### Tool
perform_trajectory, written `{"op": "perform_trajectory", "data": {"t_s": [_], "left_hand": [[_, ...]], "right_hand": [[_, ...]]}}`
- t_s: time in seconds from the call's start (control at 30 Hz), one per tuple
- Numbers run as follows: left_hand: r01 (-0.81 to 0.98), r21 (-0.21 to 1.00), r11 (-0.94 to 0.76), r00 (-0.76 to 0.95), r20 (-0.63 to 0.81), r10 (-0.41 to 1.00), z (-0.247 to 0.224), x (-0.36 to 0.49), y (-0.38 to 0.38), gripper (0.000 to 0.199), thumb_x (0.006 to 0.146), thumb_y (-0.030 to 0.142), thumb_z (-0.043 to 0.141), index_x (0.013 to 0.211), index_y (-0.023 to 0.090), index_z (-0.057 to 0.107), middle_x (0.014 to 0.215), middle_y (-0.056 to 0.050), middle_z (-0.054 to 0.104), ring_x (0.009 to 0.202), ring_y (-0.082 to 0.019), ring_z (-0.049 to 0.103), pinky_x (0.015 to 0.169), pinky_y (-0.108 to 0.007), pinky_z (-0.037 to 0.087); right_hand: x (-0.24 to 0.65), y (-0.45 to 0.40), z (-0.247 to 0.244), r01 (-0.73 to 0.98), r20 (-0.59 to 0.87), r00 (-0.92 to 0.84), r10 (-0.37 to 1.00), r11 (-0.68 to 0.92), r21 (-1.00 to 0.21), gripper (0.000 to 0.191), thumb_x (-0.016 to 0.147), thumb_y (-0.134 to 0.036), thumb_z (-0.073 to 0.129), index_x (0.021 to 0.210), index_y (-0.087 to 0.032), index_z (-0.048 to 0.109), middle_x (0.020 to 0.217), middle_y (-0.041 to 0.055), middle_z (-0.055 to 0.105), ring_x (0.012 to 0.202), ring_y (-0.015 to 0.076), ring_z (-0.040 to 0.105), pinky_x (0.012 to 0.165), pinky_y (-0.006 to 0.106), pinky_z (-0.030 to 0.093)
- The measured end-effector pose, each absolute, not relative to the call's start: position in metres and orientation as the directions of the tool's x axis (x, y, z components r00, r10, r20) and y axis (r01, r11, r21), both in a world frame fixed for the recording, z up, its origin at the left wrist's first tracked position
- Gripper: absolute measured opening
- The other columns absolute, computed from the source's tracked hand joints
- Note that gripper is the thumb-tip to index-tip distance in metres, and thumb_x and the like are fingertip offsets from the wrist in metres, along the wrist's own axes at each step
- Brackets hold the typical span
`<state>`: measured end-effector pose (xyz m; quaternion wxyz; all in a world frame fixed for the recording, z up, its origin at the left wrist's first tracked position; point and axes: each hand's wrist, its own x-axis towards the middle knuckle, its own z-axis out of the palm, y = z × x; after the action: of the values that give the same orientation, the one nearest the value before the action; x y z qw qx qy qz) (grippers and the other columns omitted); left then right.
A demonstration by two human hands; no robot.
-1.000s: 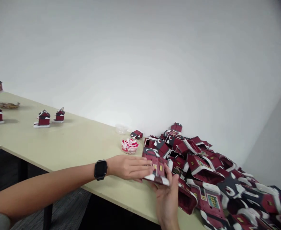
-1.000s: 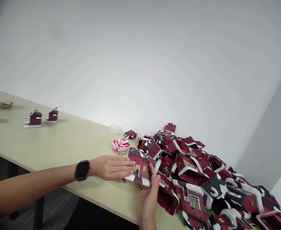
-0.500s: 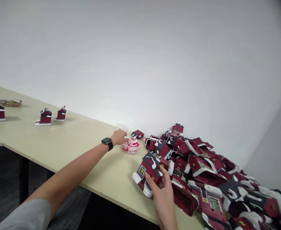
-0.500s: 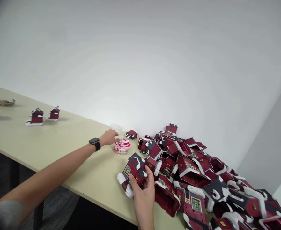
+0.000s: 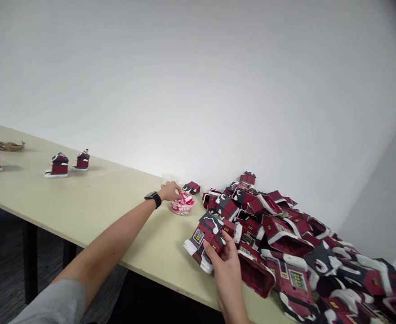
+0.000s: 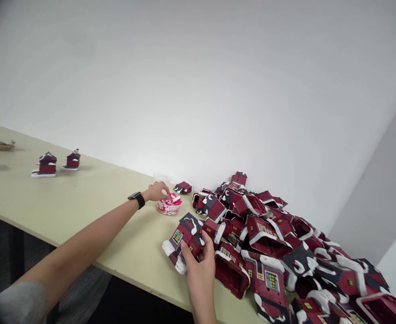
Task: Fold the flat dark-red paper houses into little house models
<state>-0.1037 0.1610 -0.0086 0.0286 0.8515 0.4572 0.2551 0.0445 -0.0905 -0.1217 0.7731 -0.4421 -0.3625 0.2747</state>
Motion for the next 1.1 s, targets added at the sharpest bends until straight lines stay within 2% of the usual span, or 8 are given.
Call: {"op": "perform_trajectory", "data": {"t_s": [0.13,0.23,0.33,0.4,0.5,0.63,0.9,1.1], "left_hand": [[0.703,0.321,-0.635,0.42,0.534,0.734,0.01,-0.104,0.13,0.022,0.083,0.031,0.062,0.095,0.017,0.075,0.125,-0.012,0.066,0.119,-0.032,0.056,0.099,-0.043,0.044],[0.624,0.299,-0.722,0.461,0.605,0.649,0.028,-0.104,0.08,0.023,0.086,0.031,0.052,0.084,0.017,0.071,0.098,-0.008,0.071,0.093,-0.022,0.062,0.083,-0.031,0.047],[0.541,0.272,-0.796,0.569,0.578,0.584,0.027,-0.1,0.014,0.023,0.083,0.03,0.052,0.066,0.019,0.062,0.065,-0.003,0.062,0.061,-0.016,0.054,0.057,-0.028,0.036],[0.612,0.232,-0.756,0.546,0.567,0.616,0.013,-0.095,-0.026,0.025,0.08,0.027,0.053,0.057,0.02,0.055,0.056,-0.004,0.058,0.053,-0.016,0.05,0.052,-0.03,0.029],[0.764,0.186,-0.619,0.439,0.553,0.708,-0.017,-0.083,-0.06,0.027,0.083,0.029,0.053,0.058,0.02,0.056,0.061,-0.009,0.064,0.057,-0.022,0.058,0.054,-0.032,0.031],[0.796,0.195,-0.573,0.381,0.573,0.725,-0.044,-0.07,-0.066,0.026,0.091,0.028,0.048,0.073,0.019,0.066,0.077,-0.013,0.071,0.07,-0.026,0.068,0.058,-0.032,0.04],[0.647,0.224,-0.729,0.365,0.748,0.555,-0.079,-0.075,-0.063,0.022,0.102,0.023,0.045,0.09,0.021,0.064,0.085,-0.008,0.071,0.079,-0.025,0.067,0.067,-0.033,0.049],[0.475,0.235,-0.848,0.217,0.903,0.371,-0.107,-0.072,-0.064,0.031,0.104,0.023,0.046,0.129,0.021,0.065,0.104,-0.011,0.072,0.093,-0.025,0.067,0.082,-0.04,0.058]], "right_hand": [[0.045,-0.088,-0.124,-0.087,0.329,0.597,0.732,0.467,-0.88,0.084,0.066,-0.054,0.087,0.135,-0.021,0.053,0.128,0.0122,0.069,0.115,0.0305,0.068,0.103,0.045,0.052],[0.047,-0.085,-0.126,-0.059,0.354,0.615,0.704,0.488,-0.871,0.085,0.067,-0.054,0.086,0.137,-0.021,0.051,0.131,0.013,0.067,0.116,0.03,0.067,0.105,0.045,0.051],[0.05,-0.084,-0.128,-0.001,0.388,0.63,0.673,0.5,-0.866,0.086,0.066,-0.053,0.087,0.137,-0.021,0.049,0.135,0.014,0.064,0.117,0.0293,0.065,0.104,0.043,0.052],[0.05,-0.086,-0.13,0.069,0.42,0.634,0.65,0.493,-0.867,0.086,0.066,-0.052,0.087,0.136,-0.021,0.049,0.136,0.0141,0.063,0.116,0.029,0.066,0.101,0.042,0.053],[0.048,-0.092,-0.13,0.191,0.49,0.618,0.615,0.487,-0.852,0.078,0.07,-0.051,0.084,0.134,-0.022,0.05,0.131,0.0136,0.065,0.108,0.0281,0.067,0.094,0.04,0.055],[0.044,-0.097,-0.128,0.294,0.537,0.606,0.587,0.462,-0.837,0.069,0.076,-0.05,0.079,0.131,-0.022,0.05,0.129,0.014,0.064,0.104,0.0271,0.067,0.091,0.039,0.055],[0.043,-0.098,-0.125,0.331,0.557,0.604,0.57,0.457,-0.826,0.065,0.076,-0.05,0.077,0.129,-0.022,0.05,0.125,0.0122,0.063,0.103,0.0271,0.066,0.092,0.041,0.053],[0.041,-0.098,-0.127,0.364,0.579,0.595,0.558,0.455,-0.812,0.063,0.078,-0.049,0.074,0.13,-0.023,0.049,0.126,0.0113,0.063,0.106,0.0275,0.065,0.094,0.042,0.052]]}}
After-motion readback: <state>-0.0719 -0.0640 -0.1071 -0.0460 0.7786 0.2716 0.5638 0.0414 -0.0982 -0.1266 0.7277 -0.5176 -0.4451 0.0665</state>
